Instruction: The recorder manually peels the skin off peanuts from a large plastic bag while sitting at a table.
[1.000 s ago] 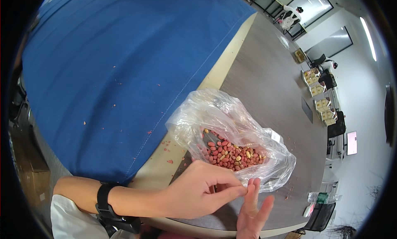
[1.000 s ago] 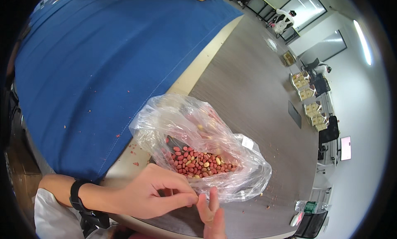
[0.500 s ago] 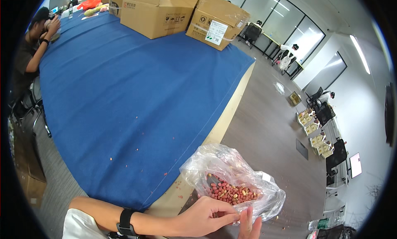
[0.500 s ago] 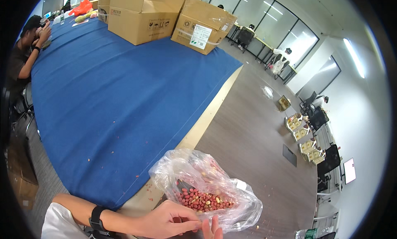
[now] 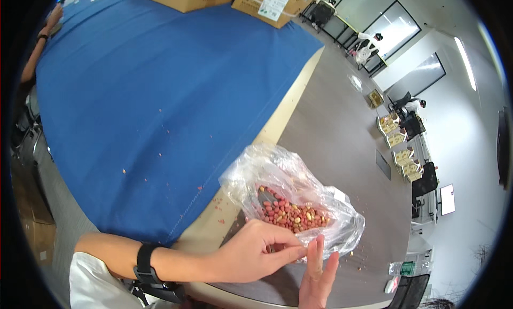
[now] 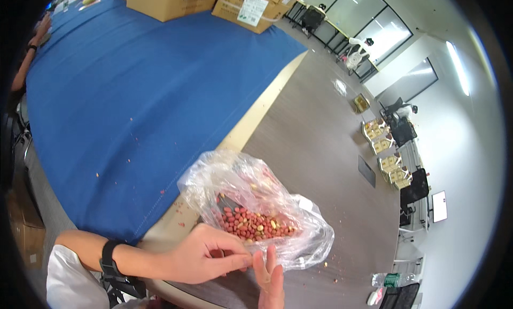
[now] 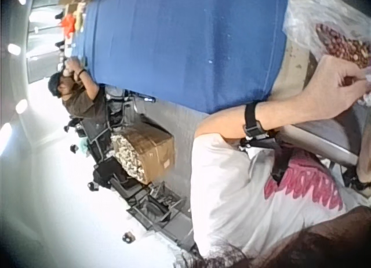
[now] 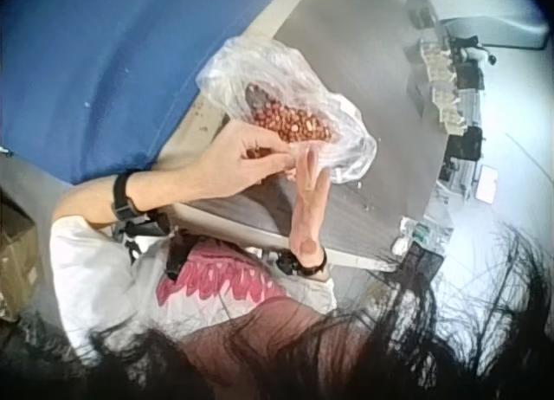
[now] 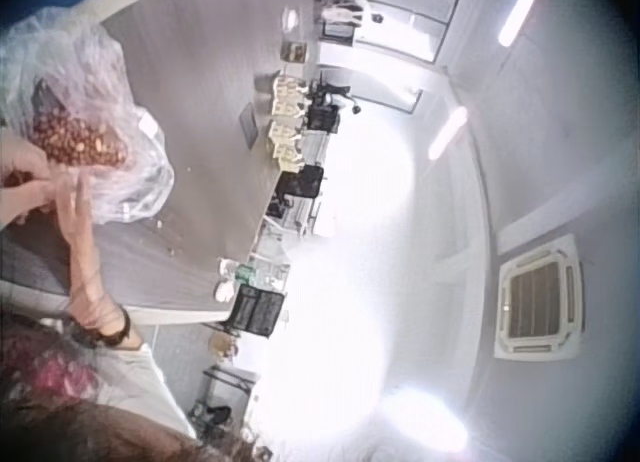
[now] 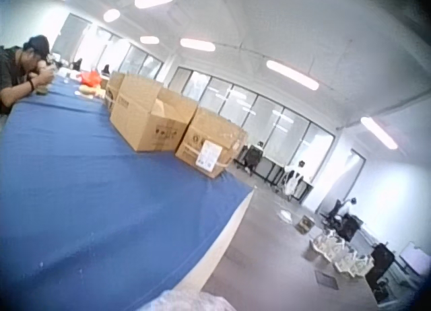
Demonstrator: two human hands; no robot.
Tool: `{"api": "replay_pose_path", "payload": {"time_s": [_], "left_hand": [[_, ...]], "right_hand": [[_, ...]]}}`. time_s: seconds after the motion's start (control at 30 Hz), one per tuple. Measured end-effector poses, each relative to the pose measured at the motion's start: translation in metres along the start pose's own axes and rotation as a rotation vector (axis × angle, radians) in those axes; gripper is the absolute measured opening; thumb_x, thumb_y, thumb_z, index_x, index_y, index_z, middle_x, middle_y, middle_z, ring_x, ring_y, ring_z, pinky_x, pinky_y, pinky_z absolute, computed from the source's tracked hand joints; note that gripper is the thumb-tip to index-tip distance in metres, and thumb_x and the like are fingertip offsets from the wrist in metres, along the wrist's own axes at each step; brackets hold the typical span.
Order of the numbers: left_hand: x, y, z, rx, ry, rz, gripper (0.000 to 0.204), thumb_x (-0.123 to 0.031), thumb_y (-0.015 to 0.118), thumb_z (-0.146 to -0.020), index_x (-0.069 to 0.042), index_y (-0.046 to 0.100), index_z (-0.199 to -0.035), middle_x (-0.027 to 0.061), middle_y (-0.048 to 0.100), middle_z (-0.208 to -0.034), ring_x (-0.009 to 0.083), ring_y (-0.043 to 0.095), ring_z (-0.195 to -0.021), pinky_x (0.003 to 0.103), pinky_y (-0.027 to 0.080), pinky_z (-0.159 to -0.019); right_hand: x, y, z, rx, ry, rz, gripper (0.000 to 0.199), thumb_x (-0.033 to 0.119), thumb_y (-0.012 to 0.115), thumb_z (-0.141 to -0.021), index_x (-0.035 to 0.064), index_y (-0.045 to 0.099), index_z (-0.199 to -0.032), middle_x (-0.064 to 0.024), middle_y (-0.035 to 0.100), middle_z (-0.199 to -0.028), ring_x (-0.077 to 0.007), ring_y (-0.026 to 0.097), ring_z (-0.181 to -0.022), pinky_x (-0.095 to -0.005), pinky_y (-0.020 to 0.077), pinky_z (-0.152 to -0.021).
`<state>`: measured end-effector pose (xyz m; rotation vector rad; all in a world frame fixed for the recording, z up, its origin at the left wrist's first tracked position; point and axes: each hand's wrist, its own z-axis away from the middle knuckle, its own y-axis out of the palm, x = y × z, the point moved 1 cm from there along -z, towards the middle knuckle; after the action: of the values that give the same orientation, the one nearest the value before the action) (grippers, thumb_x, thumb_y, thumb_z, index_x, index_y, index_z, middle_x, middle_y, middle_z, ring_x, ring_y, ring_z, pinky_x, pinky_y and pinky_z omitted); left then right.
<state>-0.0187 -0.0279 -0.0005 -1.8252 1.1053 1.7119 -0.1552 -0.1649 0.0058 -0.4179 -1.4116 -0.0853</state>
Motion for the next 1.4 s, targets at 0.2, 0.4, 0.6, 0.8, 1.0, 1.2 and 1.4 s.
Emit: {"api": "replay_pose_path", "payload": {"time_s": [0.2, 0.4, 0.6, 0.8, 1.0, 1.2, 1.4], "left_hand": [[0.002, 0.001, 0.003, 0.024, -0.049, 0.066, 0.015, -0.012, 0.07, -0.094, 0.003, 0.074, -0.094, 0.007, 0.068, -0.072, 0.0064, 0.054, -0.063, 0.028, 0.044, -0.056], [0.0, -0.006, 0.004, 0.017, -0.08, 0.053, 0.012, -0.012, 0.071, -0.095, -0.002, 0.076, -0.098, 0.0025, 0.074, -0.083, 0.005, 0.061, -0.069, 0.022, 0.047, -0.056], [0.004, -0.004, 0.003, 0.03, 0.023, -0.012, 0.011, -0.011, 0.071, -0.094, -0.002, 0.076, -0.099, 0.0037, 0.076, -0.088, 0.0065, 0.065, -0.072, 0.022, 0.048, -0.056], [0.003, -0.007, 0.003, 0.021, 0.009, -0.025, 0.011, -0.01, 0.071, -0.094, -0.002, 0.076, -0.098, 0.0042, 0.075, -0.085, 0.0063, 0.064, -0.07, 0.023, 0.048, -0.056], [0.001, -0.008, 0.005, 0.011, 0.001, -0.02, 0.009, -0.009, 0.072, -0.093, -0.002, 0.077, -0.096, 0.0039, 0.075, -0.085, 0.006, 0.063, -0.067, 0.022, 0.048, -0.055], [0.002, -0.008, 0.003, 0.005, 0.04, -0.01, 0.009, -0.008, 0.072, -0.092, -0.002, 0.077, -0.096, 0.0054, 0.075, -0.083, 0.0077, 0.064, -0.066, 0.023, 0.048, -0.055], [0.002, -0.006, 0.004, 0.017, 0.041, -0.026, 0.007, -0.006, 0.073, -0.091, -0.001, 0.077, -0.095, 0.0065, 0.074, -0.082, 0.0088, 0.064, -0.065, 0.023, 0.049, -0.055]], "right_hand": [[-0.016, -0.009, 0.007, 0.057, -0.153, -0.01, 0.124, 0.092, 0.05, -0.076, 0.0214, 0.003, -0.166, -0.0287, 0.002, -0.168, -0.0437, 0.006, -0.156, -0.0565, -0.0001, -0.123], [-0.003, 0.004, 0.012, 0.047, -0.151, 0.0, 0.126, 0.093, 0.05, -0.075, 0.0222, -0.001, -0.165, -0.0295, 0.001, -0.167, -0.0432, 0.004, -0.156, -0.0557, -0.0007, -0.124], [0.001, 0.002, 0.013, 0.032, -0.148, -0.001, 0.127, 0.095, 0.051, -0.073, 0.0239, 0.0, -0.165, -0.0297, 0.001, -0.167, -0.0436, 0.003, -0.156, -0.0551, -0.0004, -0.124], [-0.02, -0.006, 0.014, 0.068, -0.21, 0.01, 0.12, 0.091, 0.049, -0.076, 0.0266, 0.0, -0.165, -0.0287, 0.002, -0.167, -0.0435, 0.004, -0.156, -0.0551, -0.0003, -0.124], [-0.021, -0.006, 0.032, 0.016, -0.201, 0.09, 0.084, 0.067, 0.037, -0.1, 0.0335, -0.008, -0.163, -0.0217, 0.017, -0.168, -0.0403, 0.009, -0.156, -0.0569, -0.0019, -0.123], [-0.021, -0.008, 0.028, 0.103, -0.356, 0.056, 0.082, 0.067, 0.033, -0.103, 0.0356, -0.015, -0.161, -0.0201, 0.022, -0.167, -0.039, 0.005, -0.157, -0.059, -0.0059, -0.122], [-0.008, 0.002, 0.008, 0.029, -0.503, -0.075, 0.076, 0.062, 0.053, -0.098, 0.0319, 0.023, -0.161, -0.0195, 0.05, -0.151, -0.038, 0.036, -0.147, -0.0604, 0.0229, -0.119]]}}
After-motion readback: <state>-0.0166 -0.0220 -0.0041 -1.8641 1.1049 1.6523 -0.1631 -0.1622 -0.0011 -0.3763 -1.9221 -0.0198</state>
